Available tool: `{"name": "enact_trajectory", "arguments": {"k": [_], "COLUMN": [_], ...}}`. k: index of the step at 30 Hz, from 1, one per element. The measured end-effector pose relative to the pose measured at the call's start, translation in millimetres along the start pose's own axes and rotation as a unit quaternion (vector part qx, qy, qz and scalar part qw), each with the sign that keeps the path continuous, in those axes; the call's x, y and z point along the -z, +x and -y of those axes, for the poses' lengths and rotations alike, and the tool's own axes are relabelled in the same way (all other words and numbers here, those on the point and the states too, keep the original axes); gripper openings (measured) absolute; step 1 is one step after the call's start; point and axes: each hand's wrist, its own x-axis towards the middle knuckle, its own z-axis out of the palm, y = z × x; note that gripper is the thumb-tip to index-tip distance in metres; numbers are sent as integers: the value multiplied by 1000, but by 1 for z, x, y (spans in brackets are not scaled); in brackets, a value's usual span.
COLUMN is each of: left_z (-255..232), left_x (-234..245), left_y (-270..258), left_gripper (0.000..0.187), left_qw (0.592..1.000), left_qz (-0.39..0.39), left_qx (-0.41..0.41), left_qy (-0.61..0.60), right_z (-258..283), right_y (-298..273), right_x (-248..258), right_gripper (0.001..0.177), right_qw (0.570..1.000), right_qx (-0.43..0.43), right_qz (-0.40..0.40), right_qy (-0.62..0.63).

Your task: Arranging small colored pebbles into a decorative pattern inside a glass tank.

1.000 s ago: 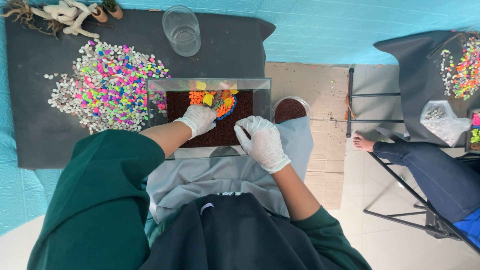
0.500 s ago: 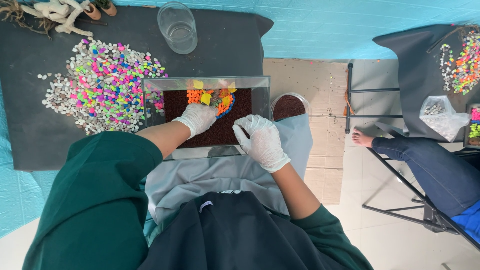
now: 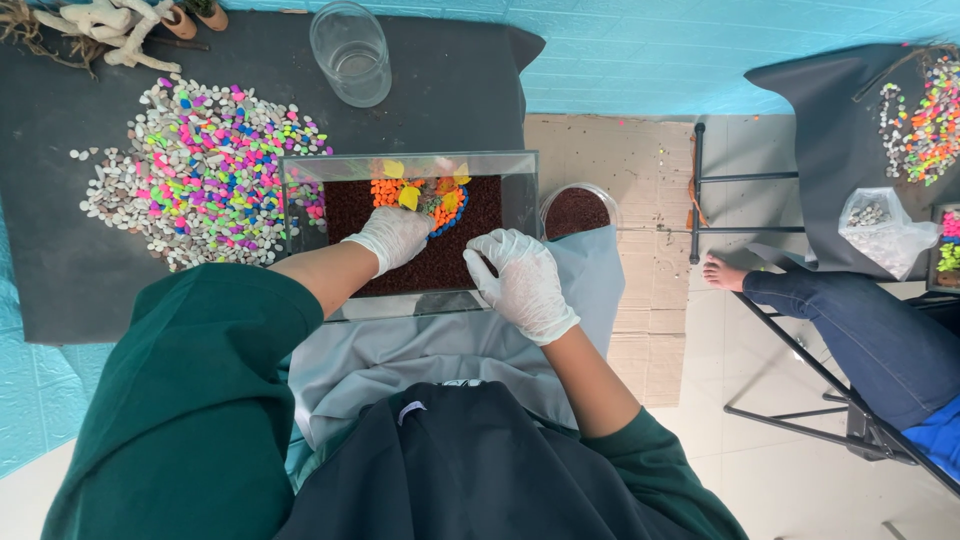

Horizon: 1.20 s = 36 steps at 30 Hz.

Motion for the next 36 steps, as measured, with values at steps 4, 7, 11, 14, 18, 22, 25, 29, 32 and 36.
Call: {"name": "enact_trajectory", "arguments": {"k": [4,7,11,14,18,22,25,29,32,36], "left_z": [1,-3,-7,-5,9,14,11,10,4,7], "left_x": [-11,22,57,54,-13,-20,0,13,-1,-39], "left_y": [4,-2,-3,-4,0,-4,-8,-10,-11,-8], "left_gripper": [21,23,27,31,33,30,25,23,24,17], "left_qw": [1000,999,992,970,999,1000,1000,1000,999,988], "left_qz": [4,35,80,149,30,-7,-8,3,20,-88], "left_qx": [0,11,36,63,18,12,4,-14,-19,-37], "left_qy": [2,-38,-88,-180,-36,3,7,-17,24,121], "right_z": [1,1,4,5,4,5,5,6,5,4], "right_y": [-1,-1,1,0,1,2,4,5,5,5], "right_x": [0,-1,4,3,3,5,6,6,6,4], "right_gripper": [10,10,10,10,9,8,9,9,10,9], "right_qw": [1000,1000,1000,1000,1000,1000,1000,1000,999,1000], "right_qx": [-5,-7,-12,-12,-15,-10,-13,-19,-17,-7], "right_qz": [3,5,17,10,10,8,15,14,24,6], "right_qy": [1,-7,5,-1,1,3,12,19,20,16]}}
